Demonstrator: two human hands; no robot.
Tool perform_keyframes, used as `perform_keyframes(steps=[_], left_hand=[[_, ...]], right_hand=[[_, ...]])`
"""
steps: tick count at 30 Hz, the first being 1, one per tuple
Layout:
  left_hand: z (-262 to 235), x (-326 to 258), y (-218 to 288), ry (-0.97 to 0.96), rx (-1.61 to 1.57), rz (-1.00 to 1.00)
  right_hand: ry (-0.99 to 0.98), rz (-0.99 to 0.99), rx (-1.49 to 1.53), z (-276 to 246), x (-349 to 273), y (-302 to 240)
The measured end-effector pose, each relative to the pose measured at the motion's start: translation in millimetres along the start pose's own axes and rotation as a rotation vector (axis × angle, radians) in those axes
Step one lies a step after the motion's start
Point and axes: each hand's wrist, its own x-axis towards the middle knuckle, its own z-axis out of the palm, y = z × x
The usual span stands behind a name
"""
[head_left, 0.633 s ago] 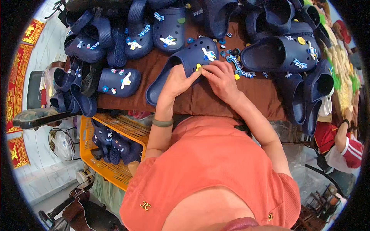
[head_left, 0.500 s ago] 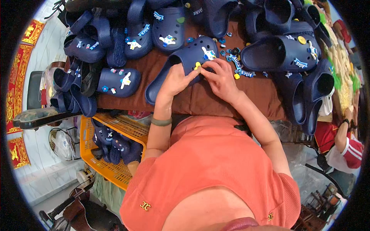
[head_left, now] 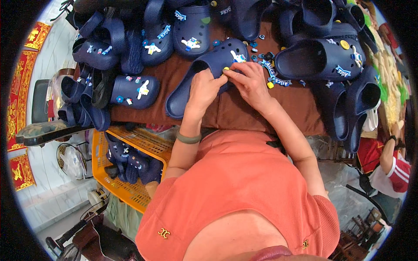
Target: Manually attaching decorative charms into the ventilation holes of rubber clogs.
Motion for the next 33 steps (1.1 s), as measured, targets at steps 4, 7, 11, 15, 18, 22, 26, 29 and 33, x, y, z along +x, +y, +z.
perform_keyframes(steps=[4, 7, 11, 15, 18, 22, 26, 29, 33], left_hand=[[-5, 3, 0, -0.064, -0.078, -0.026], [-12, -2, 9, -0.181, -0.349, -0.057], [-9, 0, 0, -0.182, -0.311, -0.038], [-11, -2, 4, -0.188, -0.174, 0.049], [-13, -2, 9, -0.183, -0.052, 0.142], [-13, -1, 0, -0.181, -0.030, 0.191], [-10, 3, -4, -0.164, -0.004, 0.155], [-7, 4, -7, -0.134, 0.074, 0.037], [-14, -1, 29, -0.183, 0.150, -0.099]], right_hand=[[-0.073, 0.014, 0.101, 1, 12, 18], [-0.188, 0.020, 0.140, -7, 30, 28], [-0.405, 0.059, 0.233, -4, 52, 45], [-0.702, 0.175, 0.164, -6, 77, 43], [-0.775, 0.139, 0.038, -1, 84, 48], [-0.768, 0.158, -0.032, 5, 81, 40], [-0.741, 0.210, -0.074, 9, 78, 29], [-0.700, 0.249, -0.052, 9, 74, 27], [-0.557, 0.266, 0.133, 3, 56, 43]])
